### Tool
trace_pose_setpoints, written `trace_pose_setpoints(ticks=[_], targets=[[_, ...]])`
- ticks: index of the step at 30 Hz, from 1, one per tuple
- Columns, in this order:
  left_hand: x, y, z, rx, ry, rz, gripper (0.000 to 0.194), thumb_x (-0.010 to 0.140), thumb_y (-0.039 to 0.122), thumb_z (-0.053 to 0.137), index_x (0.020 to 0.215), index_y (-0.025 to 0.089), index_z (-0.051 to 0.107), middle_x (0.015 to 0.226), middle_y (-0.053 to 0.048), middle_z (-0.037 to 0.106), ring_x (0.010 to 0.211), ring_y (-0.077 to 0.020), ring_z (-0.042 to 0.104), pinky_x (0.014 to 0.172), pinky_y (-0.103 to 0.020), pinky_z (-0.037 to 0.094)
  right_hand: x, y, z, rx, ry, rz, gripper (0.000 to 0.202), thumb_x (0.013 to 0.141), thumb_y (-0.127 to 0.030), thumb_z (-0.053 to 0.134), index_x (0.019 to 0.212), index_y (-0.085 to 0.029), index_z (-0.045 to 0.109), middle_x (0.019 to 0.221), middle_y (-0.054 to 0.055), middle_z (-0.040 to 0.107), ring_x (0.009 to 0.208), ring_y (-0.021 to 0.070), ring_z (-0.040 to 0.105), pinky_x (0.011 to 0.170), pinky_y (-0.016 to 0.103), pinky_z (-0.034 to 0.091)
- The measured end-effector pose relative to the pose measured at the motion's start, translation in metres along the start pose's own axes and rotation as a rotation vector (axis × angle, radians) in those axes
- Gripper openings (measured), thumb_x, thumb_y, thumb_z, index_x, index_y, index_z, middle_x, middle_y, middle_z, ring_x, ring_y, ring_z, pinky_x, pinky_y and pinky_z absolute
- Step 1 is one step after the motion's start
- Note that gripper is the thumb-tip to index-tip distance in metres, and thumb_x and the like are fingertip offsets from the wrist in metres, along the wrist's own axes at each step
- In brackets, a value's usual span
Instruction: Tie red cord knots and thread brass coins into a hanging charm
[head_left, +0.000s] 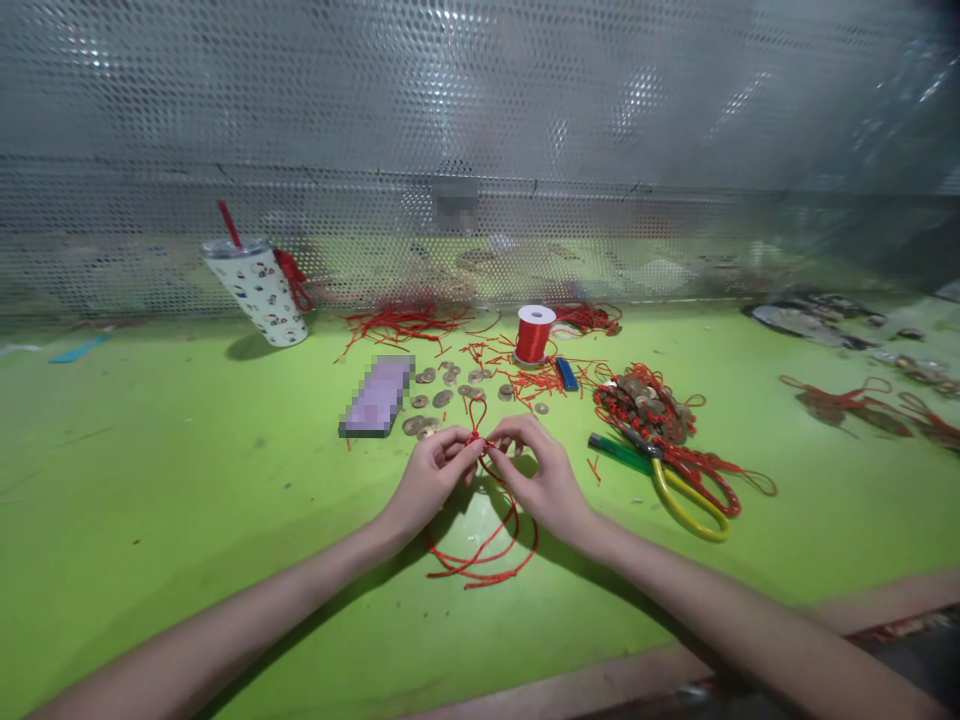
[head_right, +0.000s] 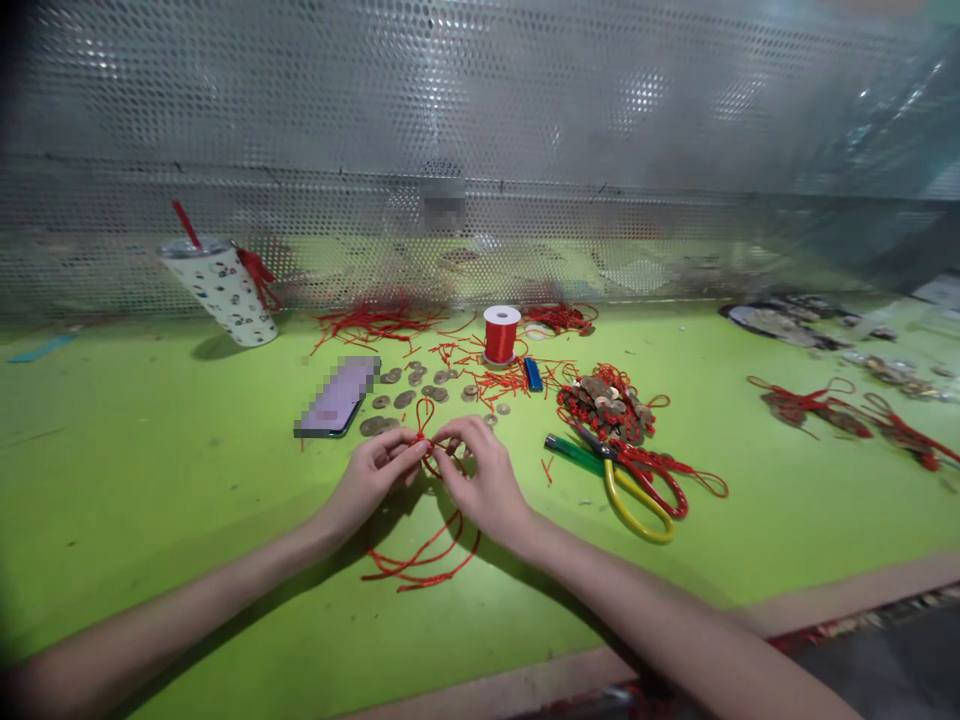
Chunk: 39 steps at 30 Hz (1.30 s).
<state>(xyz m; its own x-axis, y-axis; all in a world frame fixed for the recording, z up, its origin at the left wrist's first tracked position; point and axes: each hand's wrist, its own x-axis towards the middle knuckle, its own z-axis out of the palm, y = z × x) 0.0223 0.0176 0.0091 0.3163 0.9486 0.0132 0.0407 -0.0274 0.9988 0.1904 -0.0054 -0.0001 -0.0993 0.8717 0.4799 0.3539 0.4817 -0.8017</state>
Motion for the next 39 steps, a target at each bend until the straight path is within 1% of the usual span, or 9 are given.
trace_pose_setpoints(ticks=[3, 9, 12, 17, 20, 23, 29, 34, 39], targets=[[0.000, 0.000, 0.000, -0.010, -0.006, -0.004, 0.031, 0.085, 0.046, 0.069, 0.077, 0.016, 0.064, 0.056, 0.004, 0.049, 0.050, -0.0094, 0.041, 0.047, -0.022, 0.031, 0.001, 0.000, -0.002, -0.010, -0.037, -0.025, 0.005, 0.094, -0.021, 0.057, 0.096, -0.023, 0.062, 0.093, 0.005, 0.063, 0.087, 0.0211, 0.059, 0.079, 0.036, 0.048], [-0.001, 0.002, 0.000, -0.014, -0.024, 0.011, 0.030, 0.087, 0.044, 0.067, 0.076, 0.017, 0.061, 0.059, 0.004, 0.049, 0.052, -0.0094, 0.042, 0.049, -0.022, 0.032, 0.003, 0.001, -0.002, 0.001, -0.136, 0.030, 0.003, 0.094, -0.023, 0.057, 0.092, -0.023, 0.059, 0.087, 0.004, 0.062, 0.080, 0.0191, 0.058, 0.075, 0.034, 0.046], [-0.001, 0.002, 0.000, -0.002, -0.021, 0.012, 0.030, 0.087, 0.045, 0.067, 0.076, 0.017, 0.060, 0.059, 0.004, 0.049, 0.053, -0.0099, 0.042, 0.049, -0.022, 0.033, 0.003, 0.003, -0.002, 0.010, -0.150, 0.038, 0.002, 0.094, -0.023, 0.057, 0.092, -0.023, 0.058, 0.087, 0.003, 0.061, 0.080, 0.0186, 0.057, 0.075, 0.034, 0.046], [0.001, -0.003, -0.001, -0.004, -0.038, 0.017, 0.031, 0.086, 0.046, 0.068, 0.077, 0.018, 0.058, 0.061, 0.005, 0.048, 0.054, -0.0099, 0.043, 0.050, -0.022, 0.033, 0.002, 0.006, 0.000, 0.053, -0.106, 0.103, 0.004, 0.093, -0.026, 0.057, 0.091, -0.023, 0.055, 0.086, 0.002, 0.059, 0.079, 0.0181, 0.055, 0.074, 0.033, 0.045], [0.002, -0.006, 0.000, -0.012, -0.037, 0.018, 0.033, 0.084, 0.046, 0.069, 0.074, 0.018, 0.055, 0.060, 0.005, 0.047, 0.054, -0.0096, 0.043, 0.049, -0.022, 0.032, 0.001, 0.007, 0.002, 0.136, -0.067, 0.172, 0.007, 0.093, -0.028, 0.057, 0.090, -0.023, 0.053, 0.086, 0.001, 0.058, 0.077, 0.0173, 0.055, 0.072, 0.032, 0.045], [0.002, -0.006, 0.001, -0.005, -0.025, 0.022, 0.033, 0.082, 0.046, 0.069, 0.073, 0.019, 0.053, 0.059, 0.006, 0.045, 0.053, -0.0091, 0.042, 0.048, -0.021, 0.031, 0.001, 0.008, 0.004, 0.210, -0.056, 0.223, 0.008, 0.093, -0.030, 0.056, 0.091, -0.023, 0.052, 0.086, 0.001, 0.058, 0.076, 0.0166, 0.055, 0.070, 0.031, 0.046], [0.002, -0.007, 0.001, 0.031, -0.013, 0.023, 0.031, 0.081, 0.043, 0.070, 0.073, 0.018, 0.054, 0.061, 0.006, 0.048, 0.053, -0.0087, 0.041, 0.048, -0.021, 0.029, 0.001, 0.011, 0.002, 0.078, -0.054, 0.117, 0.005, 0.088, -0.023, 0.059, 0.089, -0.022, 0.054, 0.086, 0.002, 0.060, 0.078, 0.0172, 0.057, 0.073, 0.032, 0.047], [0.003, -0.007, 0.001, 0.044, 0.003, 0.018, 0.032, 0.077, 0.042, 0.073, 0.070, 0.017, 0.054, 0.061, 0.005, 0.050, 0.054, -0.0093, 0.043, 0.050, -0.022, 0.030, 0.003, 0.010, 0.001, 0.135, -0.027, 0.155, 0.006, 0.085, -0.022, 0.062, 0.088, -0.021, 0.057, 0.084, 0.002, 0.063, 0.076, 0.0174, 0.061, 0.073, 0.033, 0.050], [0.004, -0.008, 0.001, 0.040, 0.010, 0.016, 0.032, 0.076, 0.042, 0.073, 0.070, 0.017, 0.054, 0.063, 0.004, 0.053, 0.057, -0.0103, 0.047, 0.054, -0.023, 0.032, 0.004, 0.009, 0.001, 0.215, -0.021, 0.187, 0.010, 0.084, -0.021, 0.064, 0.090, -0.021, 0.056, 0.085, 0.001, 0.062, 0.077, 0.0165, 0.059, 0.072, 0.032, 0.049]])
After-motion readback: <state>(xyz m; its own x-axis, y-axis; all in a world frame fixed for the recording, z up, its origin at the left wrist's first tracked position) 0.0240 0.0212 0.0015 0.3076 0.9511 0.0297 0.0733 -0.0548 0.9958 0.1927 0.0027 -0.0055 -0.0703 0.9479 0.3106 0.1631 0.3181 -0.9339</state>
